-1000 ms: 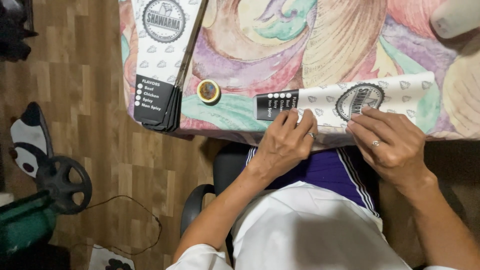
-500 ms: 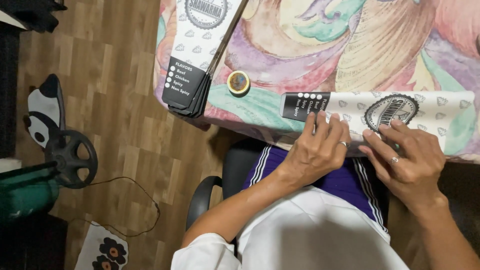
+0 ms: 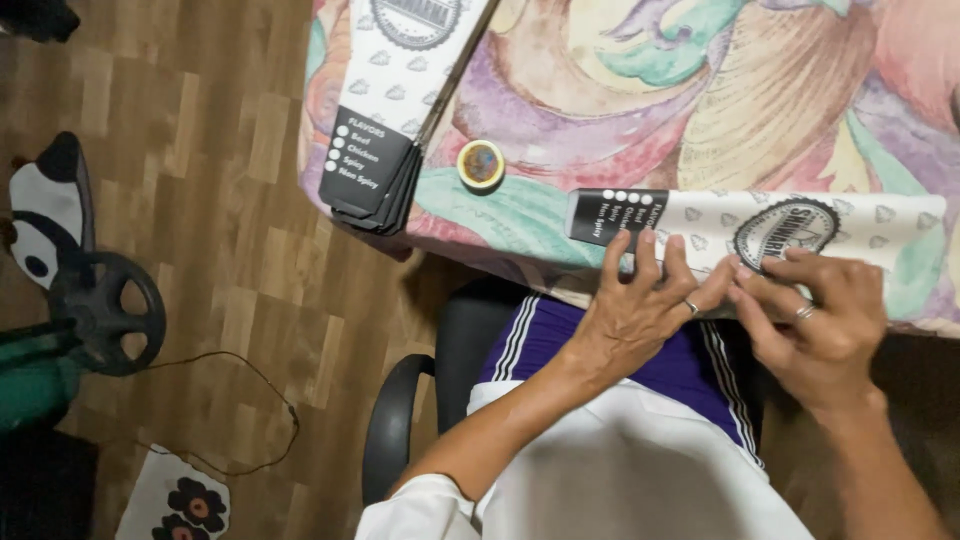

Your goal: Folding printed paper sheets into conical food wrappers and stacking them.

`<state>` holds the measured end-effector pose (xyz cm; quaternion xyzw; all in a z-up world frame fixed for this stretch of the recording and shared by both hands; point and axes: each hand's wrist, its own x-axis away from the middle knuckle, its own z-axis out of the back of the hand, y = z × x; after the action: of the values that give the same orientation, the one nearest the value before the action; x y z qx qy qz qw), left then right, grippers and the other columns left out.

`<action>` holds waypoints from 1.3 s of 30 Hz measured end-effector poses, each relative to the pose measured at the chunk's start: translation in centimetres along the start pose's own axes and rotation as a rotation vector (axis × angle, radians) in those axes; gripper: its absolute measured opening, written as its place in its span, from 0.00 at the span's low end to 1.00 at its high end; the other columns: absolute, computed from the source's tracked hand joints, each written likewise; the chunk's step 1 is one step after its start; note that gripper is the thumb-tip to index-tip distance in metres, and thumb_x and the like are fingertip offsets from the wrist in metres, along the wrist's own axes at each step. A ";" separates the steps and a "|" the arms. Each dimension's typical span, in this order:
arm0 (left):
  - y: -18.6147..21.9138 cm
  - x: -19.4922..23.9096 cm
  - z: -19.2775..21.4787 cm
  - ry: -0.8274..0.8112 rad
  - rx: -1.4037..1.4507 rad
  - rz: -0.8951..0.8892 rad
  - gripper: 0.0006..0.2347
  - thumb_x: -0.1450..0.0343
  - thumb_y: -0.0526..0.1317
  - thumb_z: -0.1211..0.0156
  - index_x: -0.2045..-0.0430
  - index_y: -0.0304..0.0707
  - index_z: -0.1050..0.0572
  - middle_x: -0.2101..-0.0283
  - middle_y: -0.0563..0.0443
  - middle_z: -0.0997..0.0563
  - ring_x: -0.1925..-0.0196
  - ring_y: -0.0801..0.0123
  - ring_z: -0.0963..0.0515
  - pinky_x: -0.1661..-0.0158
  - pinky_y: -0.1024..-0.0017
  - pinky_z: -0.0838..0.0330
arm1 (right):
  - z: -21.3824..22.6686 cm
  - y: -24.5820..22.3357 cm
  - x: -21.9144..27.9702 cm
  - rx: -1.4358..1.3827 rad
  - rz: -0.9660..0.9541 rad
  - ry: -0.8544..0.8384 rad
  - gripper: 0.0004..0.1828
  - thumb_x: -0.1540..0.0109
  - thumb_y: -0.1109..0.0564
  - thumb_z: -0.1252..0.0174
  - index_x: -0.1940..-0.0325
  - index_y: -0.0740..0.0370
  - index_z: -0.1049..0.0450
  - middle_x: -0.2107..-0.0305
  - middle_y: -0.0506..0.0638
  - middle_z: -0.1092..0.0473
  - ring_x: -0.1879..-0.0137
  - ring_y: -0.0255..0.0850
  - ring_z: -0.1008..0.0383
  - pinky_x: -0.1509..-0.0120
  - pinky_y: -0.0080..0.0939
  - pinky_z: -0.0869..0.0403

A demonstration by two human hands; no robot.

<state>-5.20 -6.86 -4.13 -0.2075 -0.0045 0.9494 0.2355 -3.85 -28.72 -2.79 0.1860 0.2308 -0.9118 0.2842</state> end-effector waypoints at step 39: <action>2.0 2.4 -5.6 0.128 0.330 0.025 0.10 0.29 0.41 0.35 0.59 0.72 0.19 0.55 0.72 0.31 0.51 0.66 0.32 0.43 0.42 0.35 | -7.3 -4.3 -17.8 -0.530 0.361 -0.290 0.15 0.36 0.65 0.36 0.45 0.71 0.24 0.49 0.61 0.25 0.47 0.56 0.30 0.44 0.53 0.26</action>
<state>-5.85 -8.04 -10.39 -0.2260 0.1688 0.9251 0.2544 8.79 -14.05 0.94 0.0122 0.3800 -0.7721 0.5091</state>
